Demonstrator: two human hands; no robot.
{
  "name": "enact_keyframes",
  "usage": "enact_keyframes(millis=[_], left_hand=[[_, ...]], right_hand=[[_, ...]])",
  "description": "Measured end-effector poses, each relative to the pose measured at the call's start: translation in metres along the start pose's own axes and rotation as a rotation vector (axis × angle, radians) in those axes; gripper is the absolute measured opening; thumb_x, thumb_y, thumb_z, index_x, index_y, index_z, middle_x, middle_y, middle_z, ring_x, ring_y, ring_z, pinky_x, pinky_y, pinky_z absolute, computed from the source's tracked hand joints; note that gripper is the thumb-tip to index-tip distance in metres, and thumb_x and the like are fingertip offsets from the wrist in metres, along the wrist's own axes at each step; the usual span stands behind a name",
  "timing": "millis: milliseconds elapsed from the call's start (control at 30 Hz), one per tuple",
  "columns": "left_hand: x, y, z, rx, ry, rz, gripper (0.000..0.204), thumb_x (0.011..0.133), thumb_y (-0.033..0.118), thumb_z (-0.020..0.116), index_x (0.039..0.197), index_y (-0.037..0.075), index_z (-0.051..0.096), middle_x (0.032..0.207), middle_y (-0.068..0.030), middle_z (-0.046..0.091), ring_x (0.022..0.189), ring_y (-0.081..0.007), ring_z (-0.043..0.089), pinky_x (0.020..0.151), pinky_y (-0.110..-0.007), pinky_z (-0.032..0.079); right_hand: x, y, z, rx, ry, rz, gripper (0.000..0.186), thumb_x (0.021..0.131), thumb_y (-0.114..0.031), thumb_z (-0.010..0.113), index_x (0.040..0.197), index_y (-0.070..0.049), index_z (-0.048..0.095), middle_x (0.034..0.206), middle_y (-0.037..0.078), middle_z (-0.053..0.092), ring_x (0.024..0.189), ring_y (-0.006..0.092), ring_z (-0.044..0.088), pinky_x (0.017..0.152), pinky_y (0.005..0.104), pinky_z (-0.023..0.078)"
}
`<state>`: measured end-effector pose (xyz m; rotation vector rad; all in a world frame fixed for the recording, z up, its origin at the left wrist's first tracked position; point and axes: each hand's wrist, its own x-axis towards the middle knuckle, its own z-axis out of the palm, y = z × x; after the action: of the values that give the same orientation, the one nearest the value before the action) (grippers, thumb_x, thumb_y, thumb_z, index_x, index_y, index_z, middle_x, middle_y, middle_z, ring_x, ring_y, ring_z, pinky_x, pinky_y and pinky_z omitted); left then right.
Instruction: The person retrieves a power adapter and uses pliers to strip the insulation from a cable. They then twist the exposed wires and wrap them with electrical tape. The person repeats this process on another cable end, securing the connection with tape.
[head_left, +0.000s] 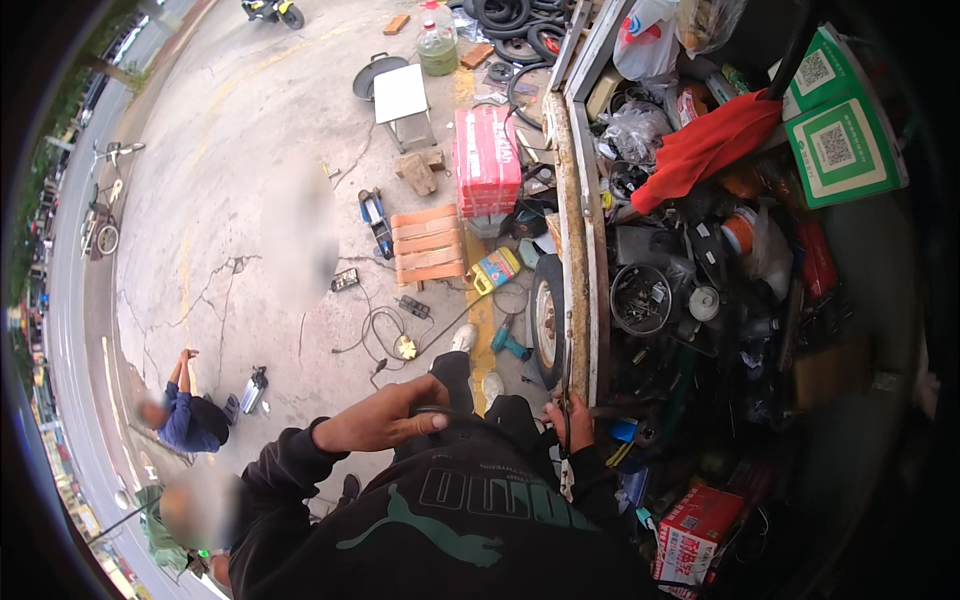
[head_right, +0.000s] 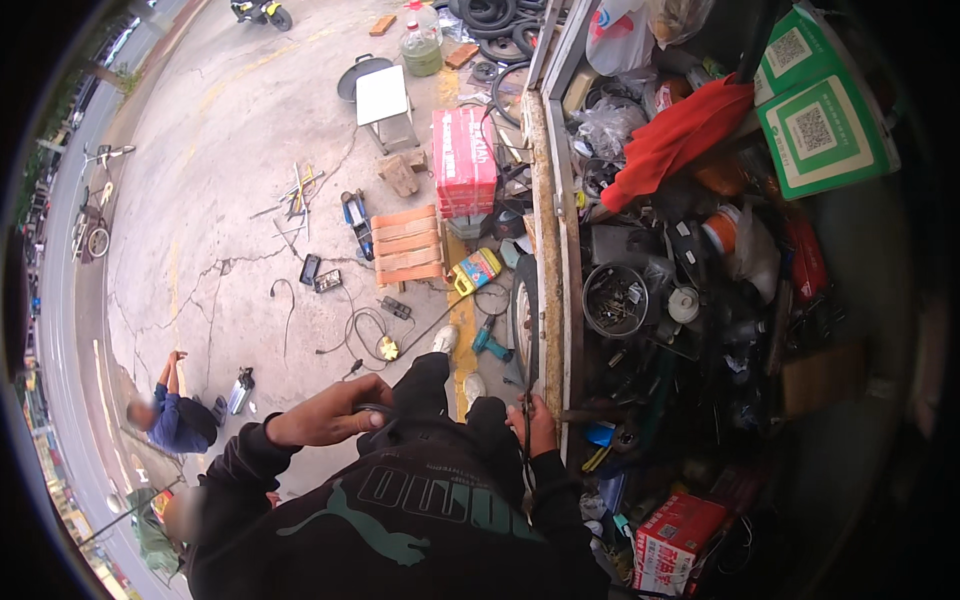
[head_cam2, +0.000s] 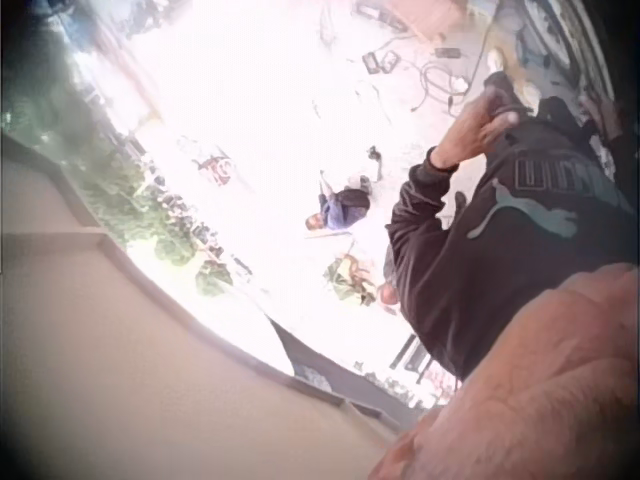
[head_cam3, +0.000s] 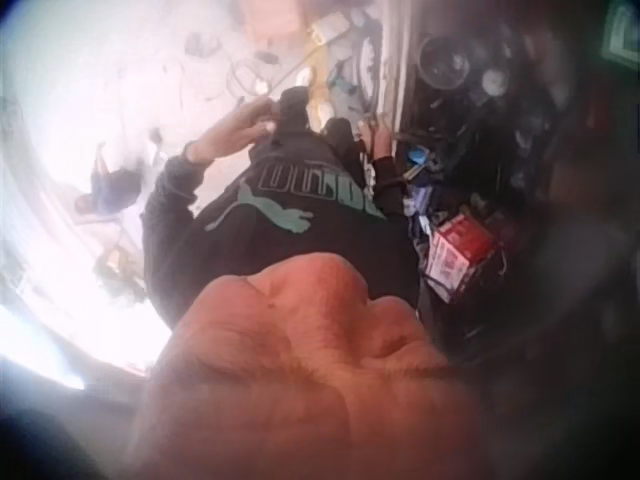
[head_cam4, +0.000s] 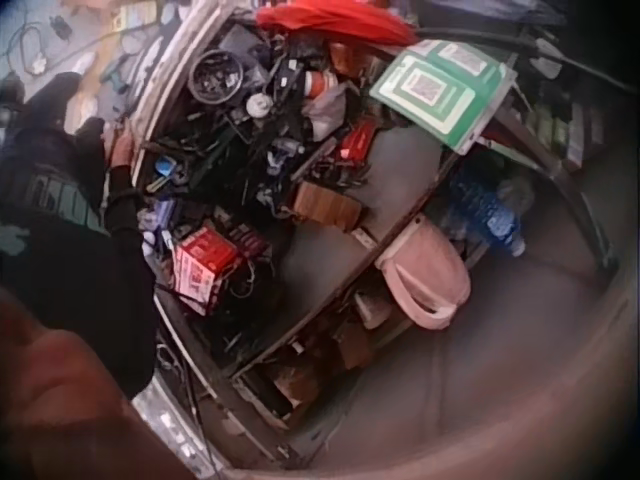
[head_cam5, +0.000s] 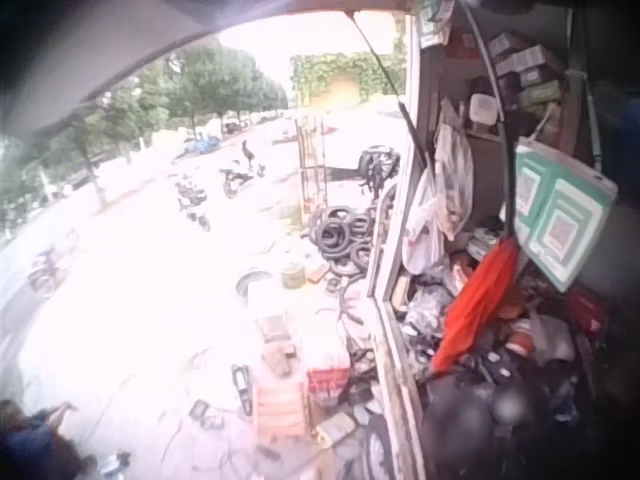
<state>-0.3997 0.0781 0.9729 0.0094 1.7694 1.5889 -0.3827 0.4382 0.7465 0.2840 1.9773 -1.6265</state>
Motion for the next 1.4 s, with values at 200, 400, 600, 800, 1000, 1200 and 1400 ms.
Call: enact_keyframes(millis=[200, 400, 600, 800, 1000, 1200, 1400], left_hand=[[-0.034, -0.124, 0.111, -0.317, 0.332, -0.321, 0.039, 0.104, 0.040, 0.046, 0.109, 0.002, 0.051, 0.085, -0.0053, 0.055, 0.081, -0.0133, 0.051, 0.075, -0.029, 0.045], [-0.060, -0.163, 0.175, -0.631, 0.652, -0.117, 0.028, 0.106, 0.034, 0.039, 0.107, 0.008, 0.050, 0.082, 0.0017, 0.047, 0.070, -0.0059, 0.040, 0.060, -0.021, 0.035], [-0.101, -0.151, 0.184, -1.011, 0.717, 0.137, 0.026, 0.105, 0.028, 0.041, 0.114, 0.007, 0.053, 0.080, 0.0025, 0.044, 0.064, -0.0043, 0.035, 0.056, -0.018, 0.028], [-0.133, -0.154, 0.189, -0.965, 0.759, 0.254, 0.030, 0.105, 0.028, 0.044, 0.123, 0.005, 0.054, 0.075, 0.0035, 0.041, 0.064, -0.0039, 0.034, 0.057, -0.020, 0.028], [-0.156, -0.173, 0.185, -0.538, 0.797, 0.203, 0.030, 0.105, 0.024, 0.046, 0.125, 0.006, 0.057, 0.078, 0.0017, 0.048, 0.071, -0.0069, 0.042, 0.064, -0.025, 0.037], [-0.195, -0.195, 0.178, -0.394, 0.791, 0.066, 0.032, 0.100, 0.020, 0.049, 0.126, 0.003, 0.057, 0.080, -0.0105, 0.059, 0.072, -0.0173, 0.055, 0.067, -0.033, 0.044], [-0.216, -0.216, 0.167, -0.082, 0.945, 0.102, 0.026, 0.096, 0.017, 0.053, 0.114, 0.001, 0.063, 0.084, -0.0203, 0.064, 0.076, -0.0380, 0.062, 0.069, -0.042, 0.048]], right_hand=[[-0.024, 0.027, 0.005, -0.100, -0.180, 0.064, 0.030, 0.092, -0.012, 0.065, 0.114, 0.005, 0.052, 0.088, 0.013, 0.065, 0.077, 0.0180, 0.067, 0.064, 0.0320, 0.056], [-0.022, 0.077, 0.006, -0.677, -0.336, -0.088, 0.034, 0.092, -0.021, 0.067, 0.115, 0.001, 0.057, 0.080, 0.009, 0.066, 0.069, 0.0141, 0.065, 0.060, 0.0304, 0.052], [-0.021, -0.004, 0.039, -0.513, -0.358, -0.150, 0.035, 0.088, -0.018, 0.069, 0.117, -0.002, 0.058, 0.081, 0.011, 0.069, 0.071, 0.0195, 0.068, 0.066, 0.0320, 0.051], [-0.072, -0.134, 0.130, 0.019, -0.793, -0.015, 0.039, 0.093, -0.008, 0.062, 0.127, 0.001, 0.047, 0.098, 0.011, 0.066, 0.079, 0.0135, 0.063, 0.074, 0.0266, 0.051], [-0.116, -0.157, 0.220, 0.065, -1.018, 0.128, 0.042, 0.087, 0.000, 0.067, 0.124, 0.001, 0.046, 0.099, 0.008, 0.063, 0.083, 0.0117, 0.061, 0.076, 0.0246, 0.051], [-0.140, -0.132, 0.242, 0.032, -1.023, 0.188, 0.040, 0.088, 0.002, 0.065, 0.123, 0.002, 0.046, 0.097, 0.009, 0.064, 0.086, 0.0148, 0.064, 0.079, 0.0264, 0.053], [-0.154, -0.119, 0.267, -0.329, -0.957, -0.155, 0.033, 0.088, 0.003, 0.063, 0.119, 0.003, 0.050, 0.094, 0.009, 0.066, 0.084, 0.0132, 0.065, 0.075, 0.0270, 0.054]])
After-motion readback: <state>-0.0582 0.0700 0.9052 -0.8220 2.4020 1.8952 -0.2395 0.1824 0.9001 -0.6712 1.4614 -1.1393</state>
